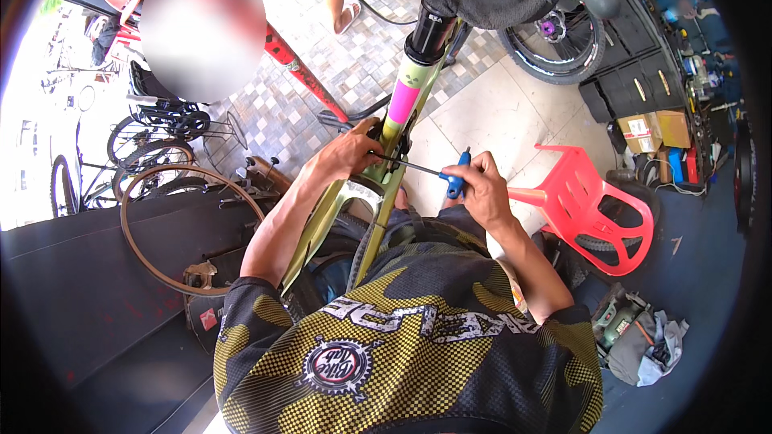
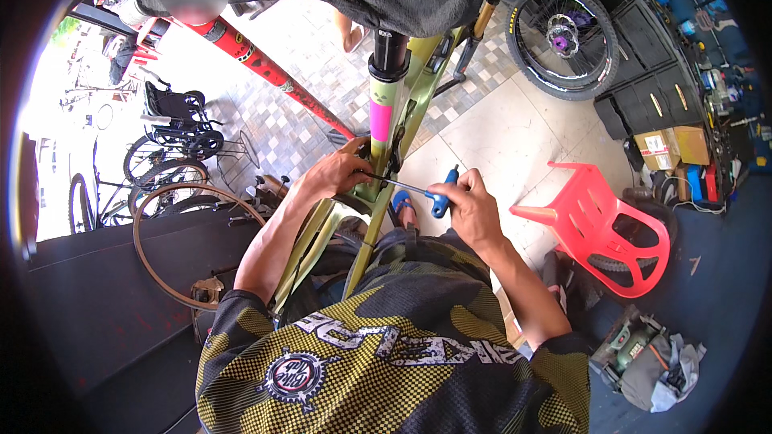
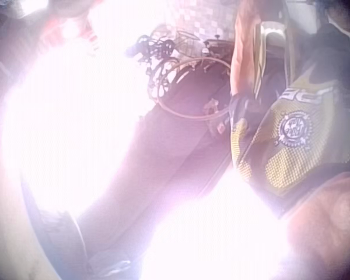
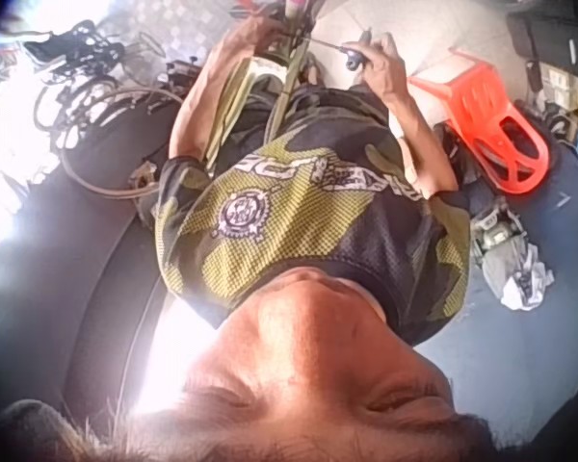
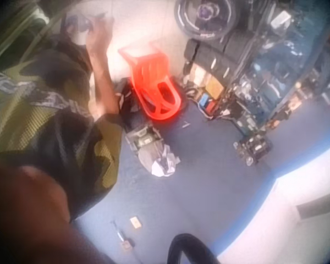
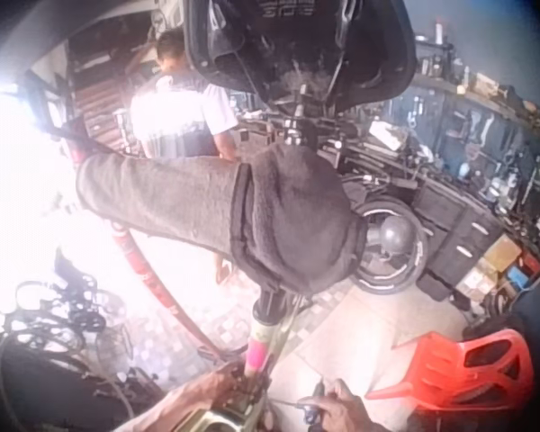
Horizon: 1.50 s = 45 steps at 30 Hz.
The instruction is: The person assembles a bicycle frame by attaching the rear derailleur and crankset. They use a screwdriver to tighten bolts on the frame and crank arm, ensuring components are securely fastened. The task involves handling the frame, derailleur, and crankset with precision.
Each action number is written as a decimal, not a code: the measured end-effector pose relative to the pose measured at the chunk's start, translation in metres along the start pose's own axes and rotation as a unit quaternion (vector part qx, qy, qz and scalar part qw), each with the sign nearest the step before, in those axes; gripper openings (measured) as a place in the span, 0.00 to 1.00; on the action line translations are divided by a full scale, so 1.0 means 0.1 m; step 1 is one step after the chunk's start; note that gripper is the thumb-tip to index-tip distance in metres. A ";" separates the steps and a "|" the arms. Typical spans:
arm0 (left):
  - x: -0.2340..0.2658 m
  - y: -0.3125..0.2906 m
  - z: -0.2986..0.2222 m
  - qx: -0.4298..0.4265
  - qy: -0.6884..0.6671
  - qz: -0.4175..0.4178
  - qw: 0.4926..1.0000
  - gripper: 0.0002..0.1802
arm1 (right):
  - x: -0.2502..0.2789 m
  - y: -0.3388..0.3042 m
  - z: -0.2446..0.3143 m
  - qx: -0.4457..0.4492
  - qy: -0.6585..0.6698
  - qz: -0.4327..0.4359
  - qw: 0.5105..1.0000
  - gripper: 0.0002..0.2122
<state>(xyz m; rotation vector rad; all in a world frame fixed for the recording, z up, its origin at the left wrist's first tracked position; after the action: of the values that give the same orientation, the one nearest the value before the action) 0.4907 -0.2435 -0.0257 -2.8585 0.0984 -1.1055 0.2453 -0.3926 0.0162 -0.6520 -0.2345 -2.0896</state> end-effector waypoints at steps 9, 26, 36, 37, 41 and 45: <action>-0.02 0.03 0.03 -0.007 0.009 0.016 1.000 0.13 | -0.01 -0.05 -0.42 -0.313 0.320 0.082 0.890 0.19; -0.03 0.01 0.07 -0.024 -0.015 0.008 1.000 0.10 | -0.24 -0.21 -0.53 -0.318 0.336 0.124 0.878 0.17; 0.01 0.07 -0.06 -0.011 -0.037 0.008 0.999 0.12 | 0.04 -0.06 -0.22 -0.051 -0.179 -0.012 0.982 0.21; 0.02 0.07 -0.07 -0.009 -0.032 0.009 0.999 0.12 | 0.04 -0.07 -0.22 -0.070 -0.188 -0.003 0.980 0.21; 0.05 0.12 -0.15 -0.013 -0.031 0.019 0.999 0.13 | -0.15 -0.06 -0.54 -0.086 -0.116 0.040 0.989 0.27; 0.00 0.07 -0.03 -0.038 -0.006 0.000 0.999 0.14 | -0.09 -0.07 -0.34 -0.071 0.087 0.175 0.978 0.42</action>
<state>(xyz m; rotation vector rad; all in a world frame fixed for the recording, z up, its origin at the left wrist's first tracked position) 0.4891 -0.2509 -0.0242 -2.9318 0.1418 -1.1096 0.2312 -0.3957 -0.0163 -0.5456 0.1227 -1.8191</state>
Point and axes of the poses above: each hand's wrist, its own y-axis towards the middle knuckle, its own x-axis out of the back of the hand, z = x × y, the point moved 6 cm from there along y, towards the middle knuckle, and after that the axes turned 12 degrees about -x, right-handed, at the moved point
